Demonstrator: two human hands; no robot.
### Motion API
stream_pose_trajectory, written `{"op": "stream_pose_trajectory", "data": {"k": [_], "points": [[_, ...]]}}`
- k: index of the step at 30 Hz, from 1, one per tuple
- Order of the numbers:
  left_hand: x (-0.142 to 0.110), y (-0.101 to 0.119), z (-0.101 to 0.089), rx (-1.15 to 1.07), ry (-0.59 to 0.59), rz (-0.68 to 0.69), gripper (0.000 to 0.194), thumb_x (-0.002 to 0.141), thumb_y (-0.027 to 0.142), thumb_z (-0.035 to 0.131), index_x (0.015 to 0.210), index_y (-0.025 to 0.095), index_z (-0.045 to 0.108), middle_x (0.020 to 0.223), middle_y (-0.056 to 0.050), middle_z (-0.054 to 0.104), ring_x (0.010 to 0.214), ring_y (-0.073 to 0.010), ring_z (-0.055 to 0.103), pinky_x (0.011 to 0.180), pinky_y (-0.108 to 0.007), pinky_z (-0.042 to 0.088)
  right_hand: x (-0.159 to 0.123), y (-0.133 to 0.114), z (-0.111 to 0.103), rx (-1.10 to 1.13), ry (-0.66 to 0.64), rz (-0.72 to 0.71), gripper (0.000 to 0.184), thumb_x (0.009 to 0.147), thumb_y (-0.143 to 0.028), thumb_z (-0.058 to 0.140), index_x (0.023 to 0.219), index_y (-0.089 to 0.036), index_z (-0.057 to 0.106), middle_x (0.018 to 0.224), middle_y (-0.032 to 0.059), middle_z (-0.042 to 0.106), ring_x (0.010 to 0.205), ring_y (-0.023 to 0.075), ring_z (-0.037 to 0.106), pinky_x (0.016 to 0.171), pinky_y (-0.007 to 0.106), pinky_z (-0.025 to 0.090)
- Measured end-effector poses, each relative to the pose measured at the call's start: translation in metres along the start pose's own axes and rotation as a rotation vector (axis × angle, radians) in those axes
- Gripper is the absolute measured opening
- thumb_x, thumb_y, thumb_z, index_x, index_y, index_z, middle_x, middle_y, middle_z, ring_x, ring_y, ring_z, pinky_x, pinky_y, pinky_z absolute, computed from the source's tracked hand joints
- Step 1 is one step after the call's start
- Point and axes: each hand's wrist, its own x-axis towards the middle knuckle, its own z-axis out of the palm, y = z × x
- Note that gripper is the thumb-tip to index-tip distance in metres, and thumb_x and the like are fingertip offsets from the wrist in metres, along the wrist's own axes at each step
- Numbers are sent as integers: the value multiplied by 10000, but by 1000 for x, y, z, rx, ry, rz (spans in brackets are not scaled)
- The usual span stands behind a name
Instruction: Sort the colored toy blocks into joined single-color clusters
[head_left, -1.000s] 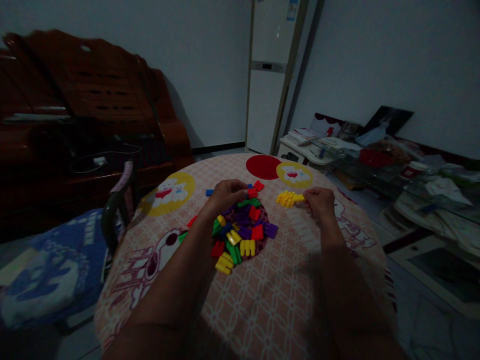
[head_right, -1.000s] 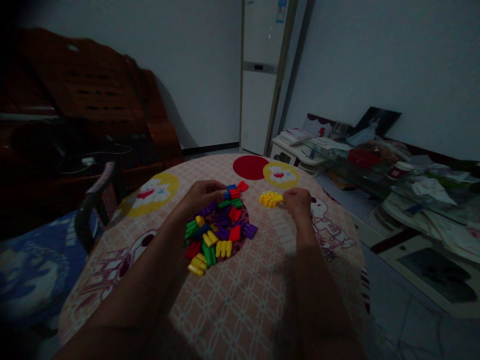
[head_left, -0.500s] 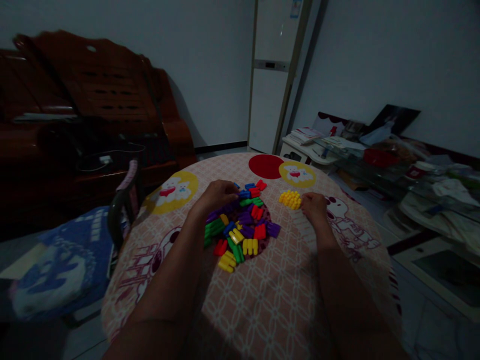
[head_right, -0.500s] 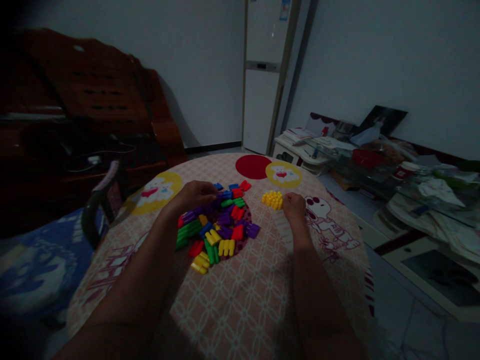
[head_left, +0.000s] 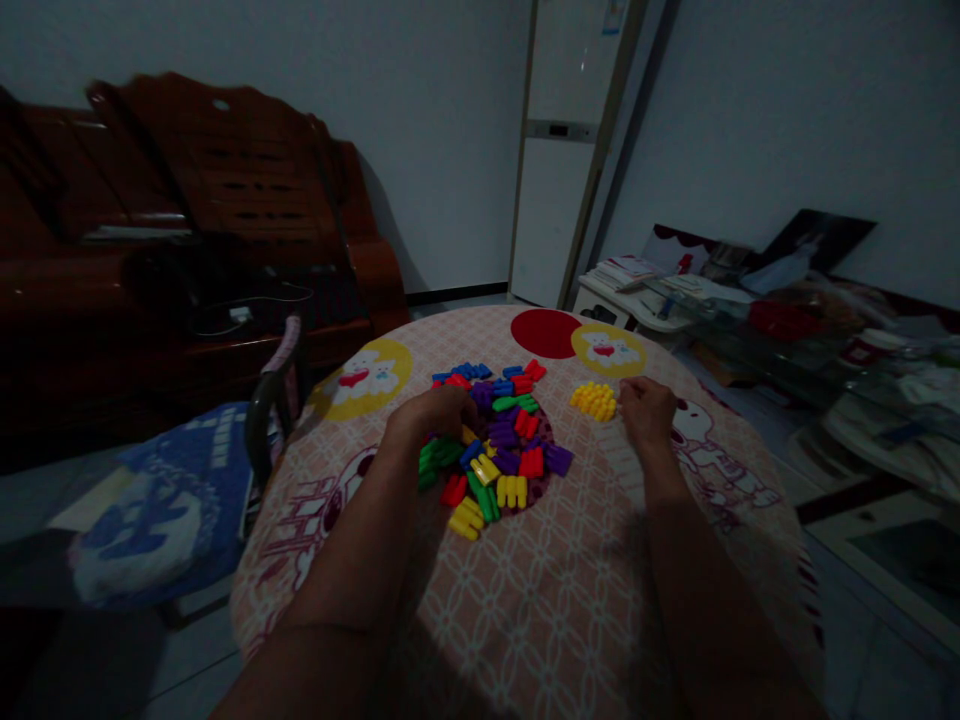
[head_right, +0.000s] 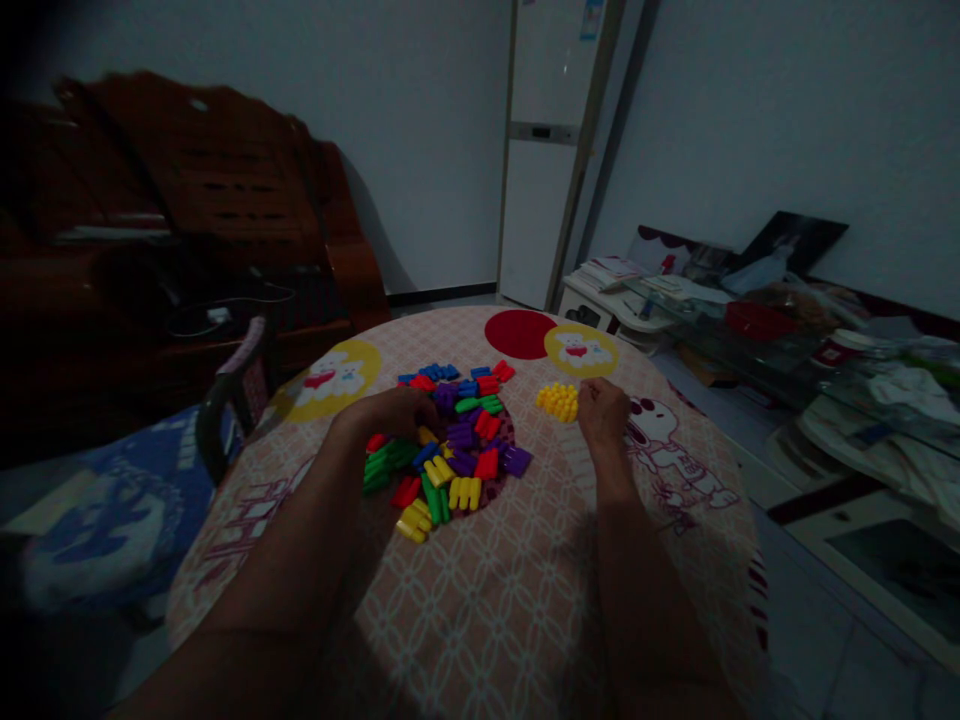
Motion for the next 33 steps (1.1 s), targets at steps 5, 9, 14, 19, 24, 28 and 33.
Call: {"op": "stream_pose_trajectory", "data": {"k": [5, 9, 14, 19, 24, 28, 33], "points": [[7, 5, 3, 79, -62, -29, 324, 669, 140, 700, 972, 218, 788, 958, -23, 772, 820, -175, 657, 647, -204, 442, -3, -8, 0, 68, 5, -31, 336, 805, -389, 516, 837, -136, 734, 721, 89, 715, 679, 216, 651, 628, 307, 489], [10, 5, 7, 91, -19, -6, 245, 638, 130, 731, 878, 174, 755, 880, -39, 756, 782, -174, 643, 607, -211, 413, -5, -17, 0, 126, -5, -29, 323, 810, -389, 527, 833, -141, 733, 718, 79, 713, 696, 212, 664, 630, 302, 510], [9, 0, 3, -80, 58, -4, 156, 698, 187, 674, 847, 184, 721, 823, -12, 743, 712, -150, 638, 594, -205, 417, -9, -36, 2, 267, -86, 15, 297, 785, -381, 560, 833, -142, 730, 675, 51, 692, 630, 190, 656, 583, 281, 516], [16, 11, 1, -327, 261, 174, 195, 728, 232, 637, 902, 165, 695, 825, -23, 740, 754, -153, 656, 665, -218, 460, -32, -70, 15, 446, -431, 1, 250, 788, -383, 582, 768, -170, 712, 626, 7, 656, 520, 137, 594, 504, 236, 473], [28, 40, 16, -474, 255, 324, 172, 706, 239, 641, 849, 148, 673, 692, 5, 676, 655, -138, 615, 607, -221, 450, -54, -88, 32, 539, -630, -56, 223, 780, -374, 612, 815, -181, 716, 617, -7, 646, 566, 139, 606, 517, 223, 473], [33, 52, 25, -430, 312, 339, 163, 693, 202, 647, 840, 139, 677, 730, -11, 682, 675, -146, 620, 613, -232, 457, -55, -86, 34, 596, -655, 51, 219, 764, -369, 618, 831, -178, 698, 585, -16, 630, 500, 145, 596, 465, 235, 474], [35, 49, 25, -431, 373, 322, 265, 717, 189, 642, 974, 152, 696, 927, -49, 735, 819, -175, 673, 735, -276, 527, -38, -73, 20, 438, -456, 47, 185, 772, -325, 601, 816, -171, 693, 664, 22, 690, 573, 169, 646, 520, 251, 490]]}}
